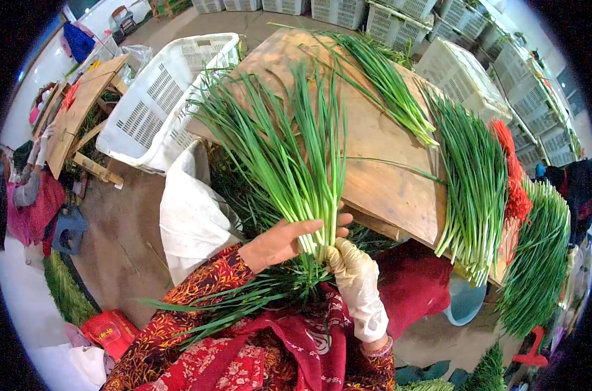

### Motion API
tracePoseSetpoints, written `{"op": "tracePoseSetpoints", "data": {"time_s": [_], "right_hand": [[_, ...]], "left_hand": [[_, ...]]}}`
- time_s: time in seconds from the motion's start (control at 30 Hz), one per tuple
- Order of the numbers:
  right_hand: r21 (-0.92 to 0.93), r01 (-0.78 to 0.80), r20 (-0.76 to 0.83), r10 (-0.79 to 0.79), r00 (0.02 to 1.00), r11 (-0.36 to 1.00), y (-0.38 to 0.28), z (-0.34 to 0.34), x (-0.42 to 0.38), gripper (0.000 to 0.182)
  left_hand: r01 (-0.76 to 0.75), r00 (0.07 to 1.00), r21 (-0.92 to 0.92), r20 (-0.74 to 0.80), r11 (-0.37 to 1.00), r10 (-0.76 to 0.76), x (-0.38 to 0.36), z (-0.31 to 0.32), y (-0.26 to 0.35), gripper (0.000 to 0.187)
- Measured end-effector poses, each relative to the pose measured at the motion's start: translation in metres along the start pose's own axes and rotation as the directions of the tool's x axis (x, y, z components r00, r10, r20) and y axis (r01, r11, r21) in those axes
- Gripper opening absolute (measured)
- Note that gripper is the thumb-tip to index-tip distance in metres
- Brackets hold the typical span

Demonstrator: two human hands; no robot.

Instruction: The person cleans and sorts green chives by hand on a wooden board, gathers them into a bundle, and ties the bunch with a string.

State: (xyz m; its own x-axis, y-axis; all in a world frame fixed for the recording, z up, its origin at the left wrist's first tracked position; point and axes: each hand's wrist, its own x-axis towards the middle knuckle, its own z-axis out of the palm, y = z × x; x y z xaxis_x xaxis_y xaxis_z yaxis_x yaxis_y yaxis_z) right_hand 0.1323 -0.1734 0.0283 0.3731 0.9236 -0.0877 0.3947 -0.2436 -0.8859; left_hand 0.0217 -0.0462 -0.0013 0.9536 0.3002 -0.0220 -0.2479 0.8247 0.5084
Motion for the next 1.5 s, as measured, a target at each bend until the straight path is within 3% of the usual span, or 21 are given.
{"op": "tracePoseSetpoints", "data": {"time_s": [0.17,0.27,0.3,0.4,0.47,0.53,0.6,0.63,0.7,0.73,0.77,0.83,0.87,0.93,1.0,1.1,1.17,1.23,1.3,1.47,1.5], "right_hand": [[-0.016,-0.079,0.096,0.080,0.992,0.997,0.002,-0.011,0.004,0.027],[0.302,0.086,-0.231,-0.014,0.973,0.950,0.003,-0.010,0.003,0.032],[0.281,0.206,-0.359,-0.097,0.928,0.937,0.000,-0.010,0.001,0.040],[0.402,0.371,-0.573,-0.086,0.815,0.837,0.001,0.008,0.018,0.054],[0.499,0.453,-0.566,-0.118,0.816,0.739,-0.009,0.019,0.031,0.059],[0.621,0.447,-0.597,0.018,0.802,0.644,-0.015,0.030,0.039,0.056],[0.619,0.446,-0.607,0.034,0.794,0.646,-0.023,0.033,0.040,0.052],[0.652,0.428,-0.576,0.041,0.816,0.626,-0.019,0.033,0.040,0.050],[0.608,0.407,-0.581,0.033,0.813,0.682,-0.003,0.027,0.039,0.047],[0.589,0.436,-0.584,-0.014,0.812,0.681,-0.011,0.021,0.031,0.044],[0.534,0.461,-0.580,-0.090,0.810,0.709,-0.010,0.013,0.027,0.042],[0.488,0.497,-0.520,-0.219,0.826,0.718,0.003,-0.011,0.016,0.042],[0.503,0.506,-0.467,-0.272,0.841,0.701,0.008,-0.018,0.009,0.042],[0.529,0.315,-0.331,-0.151,0.932,0.788,0.006,-0.029,-0.014,0.036],[0.480,0.115,-0.197,-0.021,0.980,0.870,0.004,-0.035,-0.036,0.031],[0.618,-0.025,0.000,0.032,1.000,0.786,0.035,-0.024,-0.057,0.023],[0.517,-0.077,0.045,0.063,0.997,0.853,0.043,-0.025,-0.072,0.023],[0.369,-0.089,0.092,0.058,0.994,0.925,0.043,-0.034,-0.081,0.022],[0.373,-0.092,0.106,0.056,0.993,0.923,0.049,-0.040,-0.093,0.023],[0.375,-0.110,0.104,0.076,0.992,0.921,0.056,-0.075,-0.113,0.020],[0.333,-0.011,0.045,-0.004,0.999,0.943,0.061,-0.086,-0.117,0.018]], "left_hand": [[0.037,0.999,0.034,-0.019,0.999,-0.036,0.002,0.007,-0.004,0.046],[-0.042,0.995,-0.082,-0.097,0.996,0.034,0.008,0.018,-0.002,0.039],[-0.097,0.990,-0.140,-0.114,0.985,0.082,0.014,0.017,-0.004,0.034],[-0.156,0.986,-0.222,-0.088,0.962,0.140,0.025,0.026,-0.009,0.032],[-0.113,0.991,-0.193,-0.095,0.975,0.096,0.025,0.038,-0.016,0.033],[-0.199,0.977,-0.175,-0.114,0.964,0.181,0.023,0.046,-0.029,0.034],[-0.206,0.972,-0.063,-0.127,0.977,0.197,0.019,0.040,-0.034,0.034],[-0.213,0.962,0.278,-0.106,0.937,0.250,0.015,0.037,-0.033,0.034],[-0.141,0.956,0.598,-0.126,0.789,0.266,0.009,0.045,-0.028,0.034],[-0.158,0.955,0.456,-0.155,0.876,0.253,0.009,0.043,-0.028,0.034],[-0.145,0.957,0.440,-0.165,0.886,0.238,0.008,0.051,-0.018,0.030],[-0.246,0.940,0.556,-0.061,0.794,0.335,0.012,0.065,-0.005,0.023],[-0.317,0.929,0.349,-0.072,0.882,0.363,0.015,0.076,0.002,0.023],[-0.360,0.933,0.219,0.058,0.907,0.356,0.021,0.086,0.020,0.020],[-0.387,0.922,0.273,0.140,0.880,0.362,0.030,0.109,0.035,0.020],[-0.435,0.898,0.354,0.243,0.828,0.367,0.049,0.157,0.046,0.021],[-0.454,0.884,0.398,0.310,0.797,0.349,0.072,0.187,0.045,0.022],[-0.374,0.866,0.334,0.460,0.865,0.197,0.103,0.213,0.039,0.024],[-0.261,0.853,0.255,0.512,0.931,0.099,0.139,0.229,0.022,0.023],[0.003,0.822,0.297,0.543,0.955,-0.171,0.206,0.231,-0.064,0.025],[0.116,0.875,0.338,0.410,0.934,-0.257,0.211,0.224,-0.084,0.024]]}}
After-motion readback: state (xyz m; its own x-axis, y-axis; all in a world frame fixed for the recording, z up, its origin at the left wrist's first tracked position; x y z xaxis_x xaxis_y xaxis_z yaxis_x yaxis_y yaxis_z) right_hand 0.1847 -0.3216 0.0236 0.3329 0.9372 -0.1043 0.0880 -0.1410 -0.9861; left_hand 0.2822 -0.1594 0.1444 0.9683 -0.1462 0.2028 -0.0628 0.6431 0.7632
